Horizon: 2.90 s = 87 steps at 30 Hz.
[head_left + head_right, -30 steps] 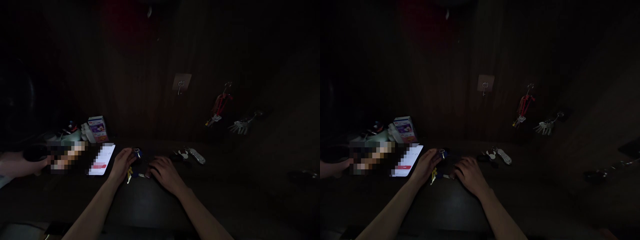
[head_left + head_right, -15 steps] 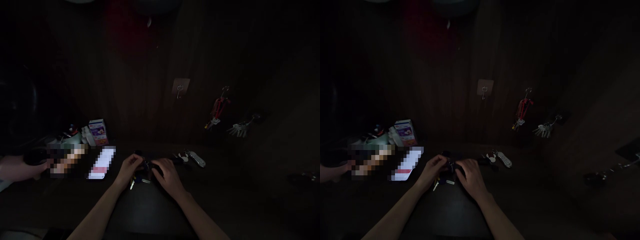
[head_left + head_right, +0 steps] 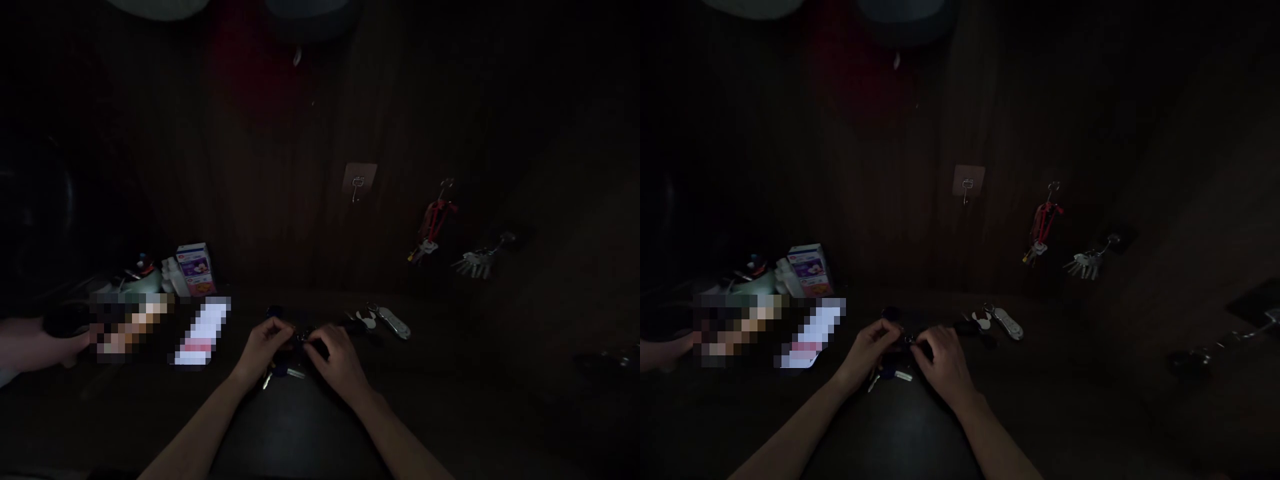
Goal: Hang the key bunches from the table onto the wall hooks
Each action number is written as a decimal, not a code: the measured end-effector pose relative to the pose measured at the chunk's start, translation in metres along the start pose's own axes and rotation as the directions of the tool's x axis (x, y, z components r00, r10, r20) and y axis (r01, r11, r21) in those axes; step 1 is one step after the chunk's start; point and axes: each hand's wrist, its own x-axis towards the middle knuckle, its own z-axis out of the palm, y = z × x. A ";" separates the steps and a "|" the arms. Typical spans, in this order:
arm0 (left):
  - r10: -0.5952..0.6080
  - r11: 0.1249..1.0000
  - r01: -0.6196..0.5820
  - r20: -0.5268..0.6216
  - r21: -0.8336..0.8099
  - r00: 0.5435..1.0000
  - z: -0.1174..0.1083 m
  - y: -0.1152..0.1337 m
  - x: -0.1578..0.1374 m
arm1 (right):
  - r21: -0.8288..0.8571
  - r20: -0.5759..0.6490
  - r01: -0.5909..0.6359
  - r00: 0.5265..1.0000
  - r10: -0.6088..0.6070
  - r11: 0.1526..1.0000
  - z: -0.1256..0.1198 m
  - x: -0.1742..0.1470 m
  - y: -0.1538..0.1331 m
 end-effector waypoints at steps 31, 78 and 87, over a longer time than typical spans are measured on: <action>0.391 0.872 -0.340 -0.086 0.352 0.916 -0.006 -0.009 0.004 | 0.675 0.170 -0.356 0.927 0.333 0.646 0.018 0.023 -0.021; 0.215 0.952 -0.154 -0.220 0.263 0.952 -0.011 -0.015 0.016 | 0.869 -0.335 -0.040 0.684 0.648 0.492 -0.098 0.190 0.008; 0.219 0.954 -0.164 -0.207 0.252 0.954 -0.011 -0.012 0.015 | 0.893 -0.226 -0.139 0.685 0.693 0.429 -0.088 0.195 0.021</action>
